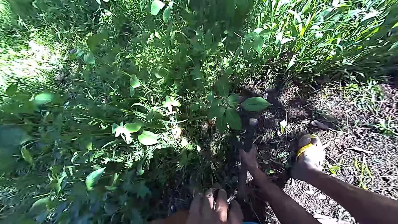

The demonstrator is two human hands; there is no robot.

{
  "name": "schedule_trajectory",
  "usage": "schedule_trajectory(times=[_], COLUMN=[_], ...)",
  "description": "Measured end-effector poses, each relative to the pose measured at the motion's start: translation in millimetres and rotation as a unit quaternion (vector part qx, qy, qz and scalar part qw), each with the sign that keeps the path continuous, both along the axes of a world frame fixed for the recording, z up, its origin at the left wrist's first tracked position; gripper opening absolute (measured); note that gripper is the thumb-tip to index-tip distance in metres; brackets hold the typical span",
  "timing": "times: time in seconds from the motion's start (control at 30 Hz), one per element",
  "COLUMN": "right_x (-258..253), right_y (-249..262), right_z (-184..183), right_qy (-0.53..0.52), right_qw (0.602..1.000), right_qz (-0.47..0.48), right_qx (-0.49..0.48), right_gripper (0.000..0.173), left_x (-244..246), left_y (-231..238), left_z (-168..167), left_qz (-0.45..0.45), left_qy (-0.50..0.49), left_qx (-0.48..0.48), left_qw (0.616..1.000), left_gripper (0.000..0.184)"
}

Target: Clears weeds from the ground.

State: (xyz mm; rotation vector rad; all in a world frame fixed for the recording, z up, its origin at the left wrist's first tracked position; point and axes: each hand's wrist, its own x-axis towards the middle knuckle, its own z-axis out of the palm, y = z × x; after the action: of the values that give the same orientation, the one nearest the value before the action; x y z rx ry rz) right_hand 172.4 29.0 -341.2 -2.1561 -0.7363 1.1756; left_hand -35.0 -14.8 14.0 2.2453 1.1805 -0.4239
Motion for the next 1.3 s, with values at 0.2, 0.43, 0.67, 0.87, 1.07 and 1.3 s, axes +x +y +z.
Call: schedule_trajectory(times=[0.2,0.43,0.67,0.87,1.07,1.3], right_x=[-19,-4,-15,43,96,155], right_y=[-37,-7,-55,-41,-22,-38], right_z=[-15,0,-9,70,179,227], right_qy=[-0.004,0.006,0.044,0.039,0.147,0.340], right_qw=[0.975,1.000,0.962,0.969,0.982,0.936], right_qz=[0.183,0.023,0.224,0.176,0.062,0.010], right_qx=[-0.127,-0.019,-0.150,-0.171,-0.098,-0.088], right_gripper=[0.071,0.068,0.070,0.063,0.046,0.022], left_x=[5,-2,-1,-50,-76,-6], left_y=[3,-3,7,90,164,123], left_z=[-2,-3,2,-17,-239,-374], left_qz=[0.020,0.012,0.018,0.037,0.292,0.371], left_qy=[-0.041,-0.021,-0.045,-0.136,-0.034,0.056], left_qx=[0.048,0.012,0.037,-0.146,-0.181,-0.143], left_qw=[0.998,1.000,0.998,0.979,0.939,0.916], left_gripper=[0.041,0.041,0.043,0.043,0.105,0.148])
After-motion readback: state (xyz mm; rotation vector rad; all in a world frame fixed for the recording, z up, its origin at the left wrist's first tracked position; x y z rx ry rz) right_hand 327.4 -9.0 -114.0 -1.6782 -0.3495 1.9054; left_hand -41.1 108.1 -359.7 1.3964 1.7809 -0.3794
